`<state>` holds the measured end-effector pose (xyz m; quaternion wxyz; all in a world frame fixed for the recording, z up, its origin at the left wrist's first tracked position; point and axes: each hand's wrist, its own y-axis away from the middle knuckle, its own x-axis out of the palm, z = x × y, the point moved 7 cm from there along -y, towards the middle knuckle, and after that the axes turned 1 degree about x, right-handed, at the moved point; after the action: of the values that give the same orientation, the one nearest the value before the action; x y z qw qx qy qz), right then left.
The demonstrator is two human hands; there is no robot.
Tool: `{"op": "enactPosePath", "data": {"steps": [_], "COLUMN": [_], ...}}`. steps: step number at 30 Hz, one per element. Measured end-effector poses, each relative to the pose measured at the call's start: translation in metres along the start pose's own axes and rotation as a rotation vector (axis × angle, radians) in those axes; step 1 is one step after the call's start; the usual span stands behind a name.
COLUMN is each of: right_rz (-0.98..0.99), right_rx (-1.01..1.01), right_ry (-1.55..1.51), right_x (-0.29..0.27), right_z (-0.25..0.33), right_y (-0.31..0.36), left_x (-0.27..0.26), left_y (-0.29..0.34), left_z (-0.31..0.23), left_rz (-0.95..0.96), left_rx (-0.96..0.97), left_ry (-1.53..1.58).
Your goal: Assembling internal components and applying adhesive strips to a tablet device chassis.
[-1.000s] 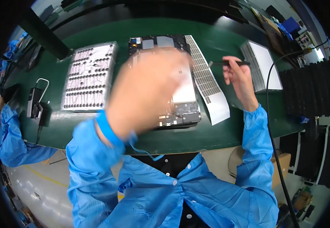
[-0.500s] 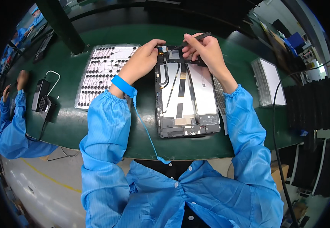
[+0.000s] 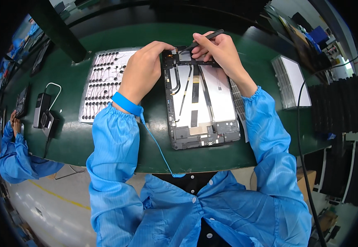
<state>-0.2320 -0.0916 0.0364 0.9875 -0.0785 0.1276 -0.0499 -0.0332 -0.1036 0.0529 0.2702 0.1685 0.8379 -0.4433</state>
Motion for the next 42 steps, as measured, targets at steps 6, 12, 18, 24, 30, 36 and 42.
{"op": "enactPosePath", "data": {"steps": [6,12,18,24,30,36,42], "right_rz": [-0.005,-0.002,-0.011,-0.103,-0.088,-0.121,0.015], "right_rx": [-0.001,-0.008,-0.029,-0.148,-0.225,-0.058,0.134], "right_ry": [-0.016,0.0,0.061,-0.032,-0.136,0.059,0.028], "right_x": [-0.002,-0.003,-0.001,-0.008,-0.079,-0.157,-0.136], "right_z": [-0.002,-0.003,-0.004,0.0,0.006,-0.064,-0.089], "right_y": [0.0,-0.002,-0.001,0.008,0.028,0.149,0.178], "left_x": [0.003,0.003,0.008,0.015,0.011,0.06,0.133], "left_y": [0.001,-0.002,0.001,0.002,-0.001,0.0,0.034], "left_z": [0.0,-0.011,-0.019,-0.025,-0.026,-0.148,-0.189], "left_rz": [-0.008,0.008,0.121,0.156,0.155,0.526,0.81], "left_rx": [0.028,0.057,0.125,0.2,0.318,0.253,0.542], "left_ry": [0.011,-0.102,-0.256,-0.215,-0.13,0.09,-0.308]}}
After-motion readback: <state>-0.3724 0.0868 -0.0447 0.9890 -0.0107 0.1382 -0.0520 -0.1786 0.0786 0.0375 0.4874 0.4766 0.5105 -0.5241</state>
